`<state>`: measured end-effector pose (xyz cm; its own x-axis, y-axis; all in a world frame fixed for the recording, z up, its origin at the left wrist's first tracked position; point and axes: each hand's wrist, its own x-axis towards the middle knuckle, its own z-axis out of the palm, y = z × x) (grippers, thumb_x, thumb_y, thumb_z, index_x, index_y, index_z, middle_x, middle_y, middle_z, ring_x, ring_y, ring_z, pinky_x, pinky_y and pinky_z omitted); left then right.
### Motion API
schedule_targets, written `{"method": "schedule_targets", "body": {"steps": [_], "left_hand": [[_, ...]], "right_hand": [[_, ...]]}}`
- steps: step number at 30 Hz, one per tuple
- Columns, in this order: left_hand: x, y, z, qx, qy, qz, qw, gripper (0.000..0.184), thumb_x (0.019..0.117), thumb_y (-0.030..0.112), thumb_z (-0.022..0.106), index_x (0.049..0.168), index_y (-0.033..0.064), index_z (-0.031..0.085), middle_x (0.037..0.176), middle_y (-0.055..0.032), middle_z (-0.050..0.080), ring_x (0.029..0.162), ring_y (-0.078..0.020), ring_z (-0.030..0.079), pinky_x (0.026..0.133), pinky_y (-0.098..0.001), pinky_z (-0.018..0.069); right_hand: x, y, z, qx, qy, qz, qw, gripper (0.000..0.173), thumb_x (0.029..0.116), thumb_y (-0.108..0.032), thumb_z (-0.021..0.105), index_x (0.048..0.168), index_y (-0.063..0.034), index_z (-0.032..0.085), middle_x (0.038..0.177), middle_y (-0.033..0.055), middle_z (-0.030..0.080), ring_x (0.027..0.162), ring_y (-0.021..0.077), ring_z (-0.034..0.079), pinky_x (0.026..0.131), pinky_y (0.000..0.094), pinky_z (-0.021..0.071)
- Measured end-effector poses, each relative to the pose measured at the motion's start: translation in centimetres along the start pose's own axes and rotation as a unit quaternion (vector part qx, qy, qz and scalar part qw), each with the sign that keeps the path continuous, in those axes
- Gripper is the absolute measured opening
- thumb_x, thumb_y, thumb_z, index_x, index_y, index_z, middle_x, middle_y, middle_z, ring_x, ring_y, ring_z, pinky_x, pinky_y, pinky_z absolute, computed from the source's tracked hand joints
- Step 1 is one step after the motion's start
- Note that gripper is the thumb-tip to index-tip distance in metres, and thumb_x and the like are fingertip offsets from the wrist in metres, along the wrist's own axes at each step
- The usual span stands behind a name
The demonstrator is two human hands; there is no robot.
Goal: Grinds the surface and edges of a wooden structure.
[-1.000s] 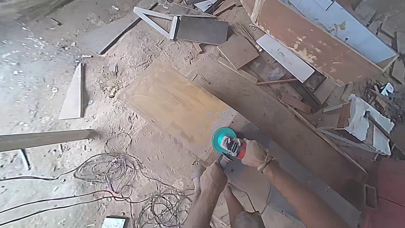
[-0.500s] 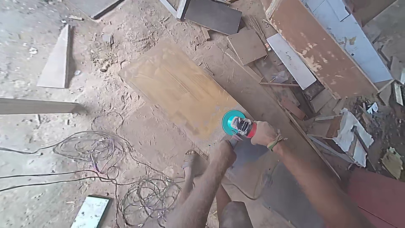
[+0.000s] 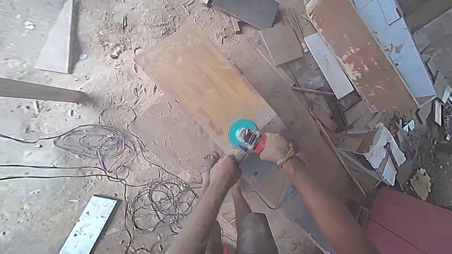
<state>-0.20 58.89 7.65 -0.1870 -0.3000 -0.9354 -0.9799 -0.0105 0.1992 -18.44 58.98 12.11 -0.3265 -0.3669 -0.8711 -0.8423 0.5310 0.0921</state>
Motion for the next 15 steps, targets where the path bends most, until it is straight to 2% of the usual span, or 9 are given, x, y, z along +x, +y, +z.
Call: {"method": "schedule_targets", "body": {"steps": [4,8,10,12,15], "left_hand": [[-1.4,-4.7,4.1,-0.031,0.015,-0.036,0.999,0.030,0.0867,0.032,0.069,0.112,0.0157,0.069,0.103,-0.0121,0.074,0.099,-0.0331,0.072,0.080,-0.0585,0.0580],[-1.7,-6.2,5.6,-0.070,0.021,-0.059,0.996,0.027,0.0870,0.030,0.070,0.109,0.0152,0.070,0.099,-0.0116,0.074,0.093,-0.0312,0.073,0.077,-0.0566,0.0589],[-1.1,-4.7,4.7,-0.058,0.021,-0.044,0.997,0.027,0.0858,0.031,0.069,0.108,0.0153,0.070,0.098,-0.0113,0.073,0.093,-0.0317,0.073,0.076,-0.0581,0.0584],[-0.3,-1.9,3.0,-0.035,0.010,-0.021,0.999,0.028,0.0875,0.032,0.066,0.109,0.0135,0.068,0.100,-0.0122,0.073,0.095,-0.0323,0.073,0.078,-0.0598,0.0575],[0.7,2.9,-0.1,-0.007,-0.009,0.014,1.000,0.031,0.0872,0.031,0.066,0.112,0.0124,0.068,0.106,-0.0138,0.073,0.100,-0.0342,0.072,0.079,-0.0612,0.0576]], "right_hand": [[-2.0,-2.3,2.9,-0.030,-0.036,-0.065,0.997,0.057,0.0734,-0.028,0.080,0.122,-0.0029,0.064,0.115,0.0185,0.071,0.108,0.0357,0.071,0.086,0.0571,0.0585],[-2.4,-3.2,3.7,-0.048,-0.052,-0.098,0.993,0.058,0.0743,-0.028,0.081,0.122,-0.0008,0.062,0.115,0.0196,0.071,0.107,0.0362,0.071,0.085,0.0570,0.0585],[-1.8,-2.4,2.4,-0.047,-0.042,-0.084,0.994,0.058,0.0741,-0.029,0.080,0.122,-0.0007,0.063,0.116,0.0201,0.071,0.109,0.0368,0.071,0.085,0.0576,0.0584],[-0.9,-0.6,0.6,-0.033,-0.035,-0.051,0.998,0.060,0.0746,-0.030,0.081,0.124,-0.0010,0.064,0.120,0.0205,0.070,0.112,0.0374,0.069,0.089,0.0590,0.0577],[0.5,2.2,-1.7,-0.001,0.001,0.013,1.000,0.059,0.0707,-0.030,0.083,0.120,-0.0021,0.066,0.119,0.0191,0.071,0.113,0.0356,0.070,0.090,0.0584,0.0576]]}}
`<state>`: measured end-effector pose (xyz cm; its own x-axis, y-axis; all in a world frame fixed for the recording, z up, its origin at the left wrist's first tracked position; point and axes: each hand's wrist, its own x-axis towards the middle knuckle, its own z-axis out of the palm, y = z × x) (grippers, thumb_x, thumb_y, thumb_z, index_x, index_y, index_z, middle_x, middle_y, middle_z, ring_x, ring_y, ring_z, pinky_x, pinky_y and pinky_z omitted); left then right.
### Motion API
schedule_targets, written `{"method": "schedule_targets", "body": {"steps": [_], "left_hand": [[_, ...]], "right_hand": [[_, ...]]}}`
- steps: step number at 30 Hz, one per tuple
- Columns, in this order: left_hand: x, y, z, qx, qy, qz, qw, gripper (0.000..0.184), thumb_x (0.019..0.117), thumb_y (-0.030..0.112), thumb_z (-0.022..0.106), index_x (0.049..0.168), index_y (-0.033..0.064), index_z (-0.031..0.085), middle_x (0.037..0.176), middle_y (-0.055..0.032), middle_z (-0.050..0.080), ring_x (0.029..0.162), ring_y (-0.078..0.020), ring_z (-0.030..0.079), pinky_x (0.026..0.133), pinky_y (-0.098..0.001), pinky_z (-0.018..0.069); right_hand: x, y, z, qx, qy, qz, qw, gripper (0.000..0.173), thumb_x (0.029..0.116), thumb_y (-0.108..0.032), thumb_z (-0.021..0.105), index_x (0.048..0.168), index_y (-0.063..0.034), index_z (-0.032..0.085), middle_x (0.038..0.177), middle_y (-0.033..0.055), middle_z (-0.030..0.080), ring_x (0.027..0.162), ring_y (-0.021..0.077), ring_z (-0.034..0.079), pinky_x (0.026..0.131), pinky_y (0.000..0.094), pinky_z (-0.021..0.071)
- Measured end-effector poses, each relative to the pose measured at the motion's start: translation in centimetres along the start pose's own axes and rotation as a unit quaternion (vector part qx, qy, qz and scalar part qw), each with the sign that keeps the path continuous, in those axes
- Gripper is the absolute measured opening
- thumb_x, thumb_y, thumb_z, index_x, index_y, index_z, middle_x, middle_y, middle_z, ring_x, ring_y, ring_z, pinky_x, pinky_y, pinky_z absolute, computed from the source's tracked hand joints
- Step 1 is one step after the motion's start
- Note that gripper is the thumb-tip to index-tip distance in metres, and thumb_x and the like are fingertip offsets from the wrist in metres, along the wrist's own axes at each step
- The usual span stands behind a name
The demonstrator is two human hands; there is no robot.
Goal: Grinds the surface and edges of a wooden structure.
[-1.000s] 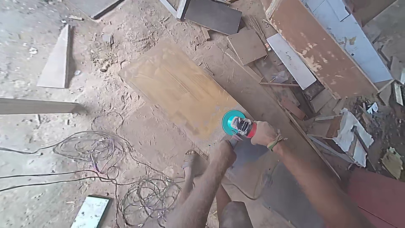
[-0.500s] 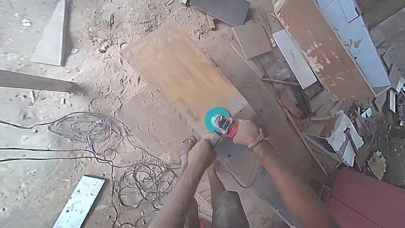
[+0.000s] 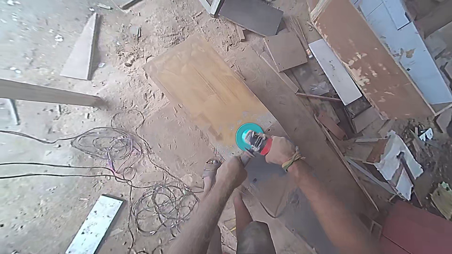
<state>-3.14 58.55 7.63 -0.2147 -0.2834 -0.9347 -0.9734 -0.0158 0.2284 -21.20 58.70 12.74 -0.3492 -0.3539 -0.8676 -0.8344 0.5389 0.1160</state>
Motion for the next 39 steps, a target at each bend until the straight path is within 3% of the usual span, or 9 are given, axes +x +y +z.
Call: {"method": "schedule_targets", "body": {"steps": [8,11,17,20,26,31,34,36,39], "left_hand": [[2.2,8.3,-4.7,0.043,0.037,0.074,0.996,0.035,0.0902,0.030,0.065,0.117,0.0078,0.067,0.114,-0.0170,0.071,0.108,-0.0366,0.070,0.082,-0.0628,0.0562],[0.9,5.9,-1.9,0.036,0.027,0.066,0.997,0.033,0.0896,0.029,0.066,0.115,0.0080,0.067,0.112,-0.0168,0.072,0.105,-0.0368,0.071,0.080,-0.0622,0.0569],[-2.7,-3.5,7.2,0.044,0.037,-0.082,0.995,0.033,0.0905,0.032,0.064,0.120,0.0190,0.067,0.107,-0.0116,0.076,0.099,-0.0341,0.074,0.078,-0.0586,0.0595],[-2.9,-5.3,10.0,0.046,0.039,-0.110,0.992,0.032,0.0910,0.035,0.063,0.119,0.0209,0.067,0.106,-0.0110,0.076,0.098,-0.0330,0.075,0.078,-0.0572,0.0596],[-1.2,1.5,6.2,0.075,0.035,-0.053,0.995,0.037,0.0903,0.035,0.064,0.123,0.0185,0.067,0.110,-0.0119,0.075,0.102,-0.0346,0.074,0.080,-0.0597,0.0591],[0.3,8.7,2.4,0.095,0.036,0.024,0.995,0.031,0.0872,0.030,0.066,0.112,0.0108,0.068,0.110,-0.0153,0.073,0.104,-0.0362,0.072,0.079,-0.0609,0.0577],[1.0,11.3,0.4,0.094,0.046,0.061,0.993,0.032,0.0913,0.030,0.065,0.114,0.0077,0.068,0.115,-0.0181,0.071,0.107,-0.0383,0.070,0.081,-0.0630,0.0567],[0.9,12.0,-0.3,0.099,0.042,0.065,0.992,0.032,0.0922,0.029,0.065,0.115,0.0062,0.068,0.118,-0.0186,0.071,0.110,-0.0383,0.070,0.083,-0.0625,0.0567],[0.2,8.9,1.2,0.086,0.045,0.049,0.994,0.031,0.0904,0.029,0.066,0.113,0.0086,0.069,0.114,-0.0173,0.072,0.107,-0.0380,0.070,0.082,-0.0633,0.0565]], "right_hand": [[3.6,5.0,-3.5,0.082,0.067,0.111,0.988,0.076,0.0619,-0.025,0.092,0.125,0.0021,0.061,0.122,0.0222,0.068,0.116,0.0368,0.068,0.095,0.0578,0.0558],[2.2,4.8,-0.8,0.068,0.055,0.085,0.993,0.075,0.0632,-0.026,0.090,0.127,0.0010,0.062,0.122,0.0221,0.068,0.115,0.0381,0.068,0.093,0.0602,0.0562],[-1.8,1.7,9.1,0.040,-0.012,-0.059,0.997,0.069,0.0725,-0.034,0.081,0.132,-0.0057,0.061,0.120,0.0167,0.070,0.110,0.0334,0.071,0.088,0.0544,0.0592],[-2.2,1.7,11.7,0.033,-0.027,-0.083,0.996,0.071,0.0719,-0.036,0.080,0.133,-0.0060,0.059,0.121,0.0161,0.069,0.111,0.0318,0.070,0.088,0.0518,0.0592],[0.0,5.9,7.6,0.077,0.021,-0.029,0.996,0.068,0.0716,-0.034,0.082,0.131,-0.0065,0.063,0.117,0.0163,0.072,0.109,0.0327,0.071,0.089,0.0546,0.0592],[2.2,10.0,3.4,0.136,0.065,0.055,0.987,0.066,0.0635,-0.026,0.088,0.122,-0.0046,0.067,0.115,0.0168,0.072,0.110,0.0331,0.071,0.091,0.0564,0.0580],[3.3,11.1,1.7,0.160,0.082,0.103,0.978,0.073,0.0615,-0.026,0.092,0.124,0.0003,0.063,0.118,0.0197,0.070,0.113,0.0341,0.069,0.094,0.0563,0.0568],[4.0,11.4,2.0,0.175,0.096,0.114,0.973,0.077,0.0586,-0.024,0.093,0.124,0.0018,0.062,0.118,0.0210,0.070,0.112,0.0348,0.070,0.093,0.0562,0.0571],[2.6,9.8,3.7,0.156,0.080,0.088,0.981,0.074,0.0620,-0.028,0.091,0.125,-0.0007,0.063,0.117,0.0198,0.070,0.112,0.0349,0.070,0.093,0.0563,0.0572]]}}
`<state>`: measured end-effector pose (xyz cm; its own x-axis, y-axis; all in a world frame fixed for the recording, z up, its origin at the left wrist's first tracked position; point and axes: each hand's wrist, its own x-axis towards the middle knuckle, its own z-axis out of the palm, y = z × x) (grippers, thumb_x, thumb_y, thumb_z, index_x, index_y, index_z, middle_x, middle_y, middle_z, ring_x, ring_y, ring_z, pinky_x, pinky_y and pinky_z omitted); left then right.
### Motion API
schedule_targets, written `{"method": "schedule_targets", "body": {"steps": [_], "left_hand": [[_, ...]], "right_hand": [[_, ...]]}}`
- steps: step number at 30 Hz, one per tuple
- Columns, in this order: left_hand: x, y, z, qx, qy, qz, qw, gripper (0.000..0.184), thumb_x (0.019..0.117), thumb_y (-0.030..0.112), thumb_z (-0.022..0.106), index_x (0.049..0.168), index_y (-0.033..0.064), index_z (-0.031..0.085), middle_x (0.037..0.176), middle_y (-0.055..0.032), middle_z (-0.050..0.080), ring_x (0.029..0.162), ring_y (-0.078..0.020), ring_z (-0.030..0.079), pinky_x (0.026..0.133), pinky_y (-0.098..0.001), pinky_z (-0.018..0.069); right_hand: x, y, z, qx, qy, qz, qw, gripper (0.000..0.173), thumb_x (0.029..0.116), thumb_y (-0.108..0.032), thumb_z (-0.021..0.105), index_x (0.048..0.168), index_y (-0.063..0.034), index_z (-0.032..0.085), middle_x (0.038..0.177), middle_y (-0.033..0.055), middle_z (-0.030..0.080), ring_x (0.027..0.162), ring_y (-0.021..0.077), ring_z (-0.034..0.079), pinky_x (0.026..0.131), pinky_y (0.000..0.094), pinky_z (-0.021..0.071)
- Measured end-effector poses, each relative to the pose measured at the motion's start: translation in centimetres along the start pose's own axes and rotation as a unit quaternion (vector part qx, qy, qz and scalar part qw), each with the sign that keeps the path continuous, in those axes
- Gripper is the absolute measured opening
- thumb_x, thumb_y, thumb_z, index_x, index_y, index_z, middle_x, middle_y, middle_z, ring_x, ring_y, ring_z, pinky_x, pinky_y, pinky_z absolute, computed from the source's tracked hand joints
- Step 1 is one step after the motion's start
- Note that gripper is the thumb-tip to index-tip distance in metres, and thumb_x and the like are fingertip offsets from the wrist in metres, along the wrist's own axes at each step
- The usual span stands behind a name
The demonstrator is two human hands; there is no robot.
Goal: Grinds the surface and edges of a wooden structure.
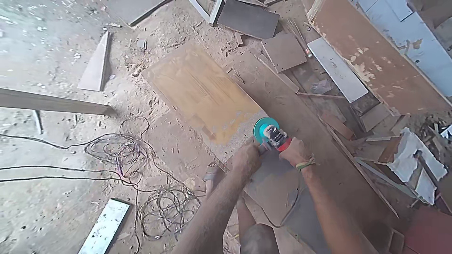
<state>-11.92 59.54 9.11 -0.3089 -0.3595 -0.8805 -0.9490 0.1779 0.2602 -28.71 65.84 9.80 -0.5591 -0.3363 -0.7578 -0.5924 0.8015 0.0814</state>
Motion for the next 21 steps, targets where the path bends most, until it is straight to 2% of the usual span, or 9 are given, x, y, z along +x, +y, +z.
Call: {"method": "schedule_targets", "body": {"steps": [4,6,9,11,13,16,21], "left_hand": [[-3.2,-7.0,6.0,-0.007,-0.001,-0.095,0.995,0.035,0.0907,0.034,0.064,0.121,0.0176,0.068,0.110,-0.0122,0.075,0.102,-0.0348,0.073,0.081,-0.0605,0.0589],[-4.5,-10.0,9.1,-0.019,0.006,-0.131,0.991,0.031,0.0926,0.033,0.063,0.119,0.0188,0.067,0.106,-0.0113,0.076,0.099,-0.0334,0.074,0.079,-0.0578,0.0591],[-5.8,-12.0,12.0,-0.039,-0.006,-0.163,0.986,0.031,0.0934,0.034,0.062,0.119,0.0188,0.068,0.106,-0.0107,0.076,0.100,-0.0321,0.074,0.080,-0.0556,0.0596],[-5.6,-11.3,12.3,-0.044,-0.017,-0.168,0.985,0.032,0.0935,0.036,0.061,0.120,0.0199,0.067,0.107,-0.0108,0.076,0.100,-0.0334,0.074,0.080,-0.0568,0.0593],[-5.0,-9.6,11.6,-0.044,-0.021,-0.145,0.988,0.033,0.0976,0.040,0.057,0.122,0.0208,0.067,0.109,-0.0106,0.076,0.101,-0.0336,0.074,0.081,-0.0572,0.0591],[-3.2,-6.3,8.8,-0.032,-0.019,-0.095,0.995,0.033,0.0927,0.035,0.060,0.121,0.0185,0.065,0.108,-0.0112,0.075,0.100,-0.0335,0.074,0.079,-0.0582,0.0592],[-0.9,0.1,4.5,-0.022,-0.021,-0.025,0.999,0.029,0.0867,0.026,0.068,0.114,0.0146,0.068,0.109,-0.0128,0.074,0.103,-0.0353,0.073,0.077,-0.0597,0.0583]], "right_hand": [[-4.5,-2.3,5.0,-0.057,-0.062,-0.110,0.990,0.068,0.0702,-0.033,0.083,0.130,-0.0071,0.064,0.117,0.0165,0.072,0.110,0.0337,0.071,0.089,0.0558,0.0591],[-6.0,-3.1,7.7,-0.080,-0.090,-0.153,0.981,0.068,0.0718,-0.034,0.081,0.131,-0.0063,0.062,0.119,0.0164,0.071,0.110,0.0334,0.070,0.088,0.0547,0.0591],[-7.7,-3.4,9.8,-0.115,-0.125,-0.174,0.970,0.071,0.0730,-0.035,0.080,0.134,-0.0052,0.059,0.123,0.0168,0.068,0.112,0.0323,0.070,0.088,0.0516,0.0592],[-7.4,-2.9,9.7,-0.119,-0.123,-0.170,0.971,0.074,0.0734,-0.035,0.080,0.137,-0.0054,0.058,0.125,0.0175,0.067,0.114,0.0328,0.069,0.090,0.0517,0.0587],[-6.4,-1.6,8.9,-0.106,-0.101,-0.157,0.977,0.076,0.0733,-0.037,0.081,0.139,-0.0060,0.059,0.126,0.0175,0.068,0.114,0.0329,0.069,0.091,0.0531,0.0586],[-3.7,-0.2,6.4,-0.088,-0.056,-0.130,0.986,0.071,0.0733,-0.039,0.083,0.134,-0.0072,0.062,0.120,0.0161,0.072,0.112,0.0327,0.071,0.092,0.0547,0.0585],[-0.1,3.3,3.1,-0.001,0.010,-0.049,0.999,0.070,0.0625,-0.026,0.090,0.126,-0.0068,0.067,0.114,0.0170,0.073,0.109,0.0338,0.071,0.093,0.0577,0.0575]]}}
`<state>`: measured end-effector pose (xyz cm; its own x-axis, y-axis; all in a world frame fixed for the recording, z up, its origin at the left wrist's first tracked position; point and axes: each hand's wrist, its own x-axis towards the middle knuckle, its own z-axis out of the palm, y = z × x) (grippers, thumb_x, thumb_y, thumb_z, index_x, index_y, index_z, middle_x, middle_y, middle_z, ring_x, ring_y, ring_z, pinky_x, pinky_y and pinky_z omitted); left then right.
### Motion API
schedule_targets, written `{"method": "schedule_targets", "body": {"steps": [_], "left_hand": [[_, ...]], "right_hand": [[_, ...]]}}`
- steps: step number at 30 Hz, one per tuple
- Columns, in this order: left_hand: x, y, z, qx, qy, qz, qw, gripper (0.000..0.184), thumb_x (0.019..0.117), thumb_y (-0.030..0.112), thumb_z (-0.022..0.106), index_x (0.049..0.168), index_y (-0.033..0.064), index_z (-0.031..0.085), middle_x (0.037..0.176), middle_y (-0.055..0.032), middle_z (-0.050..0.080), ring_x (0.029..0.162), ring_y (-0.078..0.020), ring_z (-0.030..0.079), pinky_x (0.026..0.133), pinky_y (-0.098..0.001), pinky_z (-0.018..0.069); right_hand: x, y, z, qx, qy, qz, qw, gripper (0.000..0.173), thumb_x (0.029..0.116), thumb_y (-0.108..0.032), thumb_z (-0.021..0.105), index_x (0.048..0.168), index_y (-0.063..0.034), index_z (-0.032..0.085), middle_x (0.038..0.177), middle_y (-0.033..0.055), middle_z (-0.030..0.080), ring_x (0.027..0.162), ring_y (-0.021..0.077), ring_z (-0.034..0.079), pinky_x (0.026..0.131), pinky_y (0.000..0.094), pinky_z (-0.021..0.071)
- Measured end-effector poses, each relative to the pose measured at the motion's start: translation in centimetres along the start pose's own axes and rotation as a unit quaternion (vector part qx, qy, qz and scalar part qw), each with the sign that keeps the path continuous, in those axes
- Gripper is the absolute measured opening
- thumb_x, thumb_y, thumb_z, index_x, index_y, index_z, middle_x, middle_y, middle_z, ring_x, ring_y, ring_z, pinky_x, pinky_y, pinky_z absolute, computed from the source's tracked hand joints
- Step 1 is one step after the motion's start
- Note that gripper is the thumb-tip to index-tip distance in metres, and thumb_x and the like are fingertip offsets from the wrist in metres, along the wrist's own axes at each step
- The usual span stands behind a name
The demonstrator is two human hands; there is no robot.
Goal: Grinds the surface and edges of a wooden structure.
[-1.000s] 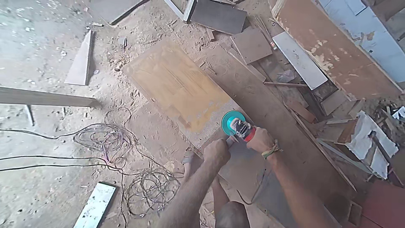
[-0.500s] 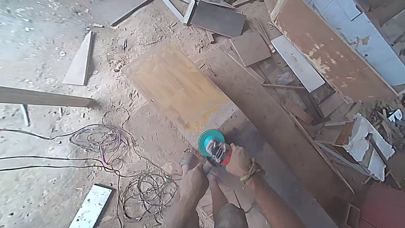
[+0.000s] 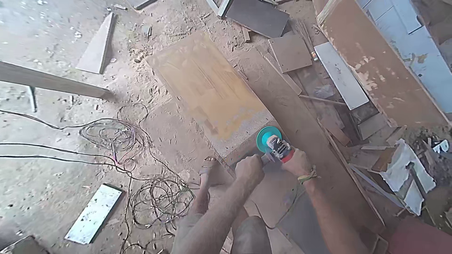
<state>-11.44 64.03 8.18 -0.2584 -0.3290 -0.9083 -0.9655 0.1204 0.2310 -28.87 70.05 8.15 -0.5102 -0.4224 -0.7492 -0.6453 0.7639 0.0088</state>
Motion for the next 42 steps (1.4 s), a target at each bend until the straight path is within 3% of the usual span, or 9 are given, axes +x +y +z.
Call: {"method": "schedule_targets", "body": {"steps": [7,12,17,22,26,31,35,39,42], "left_hand": [[1.1,3.0,-3.0,0.004,0.036,0.038,0.999,0.028,0.0862,0.025,0.069,0.110,0.0110,0.071,0.113,-0.0150,0.074,0.105,-0.0371,0.072,0.078,-0.0615,0.0575],[-2.5,-4.8,1.6,-0.049,0.006,-0.039,0.998,0.029,0.0892,0.026,0.067,0.115,0.0134,0.066,0.109,-0.0141,0.074,0.101,-0.0370,0.073,0.076,-0.0603,0.0579],[-5.0,-12.0,7.7,-0.105,-0.014,-0.130,0.986,0.032,0.0883,0.026,0.064,0.119,0.0163,0.064,0.108,-0.0120,0.074,0.100,-0.0339,0.073,0.077,-0.0581,0.0586],[-4.2,-10.2,5.5,-0.130,-0.020,-0.070,0.989,0.031,0.0889,0.027,0.065,0.118,0.0147,0.064,0.107,-0.0131,0.074,0.100,-0.0351,0.073,0.077,-0.0594,0.0583],[-2.6,-6.8,2.4,-0.147,-0.018,-0.016,0.989,0.031,0.0854,0.025,0.068,0.114,0.0124,0.066,0.108,-0.0148,0.073,0.100,-0.0370,0.072,0.075,-0.0612,0.0575],[-1.3,-4.4,-1.5,-0.151,0.030,0.022,0.988,0.028,0.0863,0.022,0.067,0.111,0.0102,0.068,0.109,-0.0154,0.073,0.103,-0.0376,0.072,0.076,-0.0613,0.0573],[-2.9,-7.6,2.0,-0.166,0.104,0.008,0.981,0.032,0.0998,0.018,0.054,0.131,0.0130,0.057,0.110,-0.0157,0.072,0.097,-0.0384,0.073,0.074,-0.0581,0.0586],[-5.7,-12.2,7.1,-0.169,0.035,-0.072,0.982,0.031,0.0988,0.023,0.056,0.129,0.0143,0.057,0.108,-0.0139,0.073,0.097,-0.0368,0.074,0.077,-0.0578,0.0590],[-6.1,-13.7,6.6,-0.166,0.028,-0.097,0.981,0.032,0.0950,0.022,0.059,0.126,0.0139,0.059,0.106,-0.0135,0.074,0.098,-0.0359,0.074,0.077,-0.0556,0.0588]], "right_hand": [[2.2,1.2,-1.2,0.032,0.036,0.083,0.995,0.083,0.0570,-0.031,0.096,0.126,0.0024,0.063,0.117,0.0228,0.070,0.112,0.0375,0.069,0.095,0.0590,0.0554],[-2.7,-3.0,2.8,-0.043,-0.003,-0.048,0.998,0.072,0.0632,-0.030,0.091,0.128,-0.0084,0.067,0.112,0.0169,0.074,0.107,0.0346,0.072,0.091,0.0584,0.0581],[-6.8,-6.4,8.3,-0.133,-0.048,-0.151,0.978,0.069,0.0698,-0.035,0.084,0.130,-0.0078,0.064,0.116,0.0157,0.072,0.107,0.0325,0.072,0.089,0.0540,0.0595],[-5.5,-6.5,5.3,-0.158,-0.029,-0.121,0.980,0.068,0.0685,-0.035,0.086,0.127,-0.0084,0.066,0.112,0.0163,0.074,0.105,0.0342,0.073,0.088,0.0574,0.0593],[-2.9,-5.5,1.5,-0.132,-0.001,-0.083,0.988,0.074,0.0609,-0.026,0.091,0.128,-0.0085,0.067,0.113,0.0186,0.074,0.107,0.0371,0.072,0.090,0.0615,0.0573],[-1.0,-6.0,-1.4,-0.076,0.027,-0.005,0.997,0.076,0.0575,-0.019,0.095,0.125,-0.0013,0.065,0.115,0.0224,0.071,0.109,0.0388,0.070,0.093,0.0615,0.0560],[-3.3,-8.0,0.5,-0.121,0.004,-0.030,0.992,0.078,0.0614,-0.026,0.094,0.131,-0.0056,0.065,0.117,0.0208,0.071,0.111,0.0382,0.070,0.094,0.0611,0.0561],[-6.4,-9.8,5.1,-0.228,-0.051,-0.130,0.964,0.069,0.0672,-0.036,0.086,0.128,-0.0116,0.065,0.113,0.0148,0.074,0.106,0.0337,0.073,0.087,0.0575,0.0596],[-7.1,-11.6,5.7,-0.244,-0.061,-0.144,0.957,0.067,0.0683,-0.036,0.083,0.127,-0.0110,0.064,0.112,0.0134,0.074,0.105,0.0315,0.073,0.086,0.0546,0.0600]]}}
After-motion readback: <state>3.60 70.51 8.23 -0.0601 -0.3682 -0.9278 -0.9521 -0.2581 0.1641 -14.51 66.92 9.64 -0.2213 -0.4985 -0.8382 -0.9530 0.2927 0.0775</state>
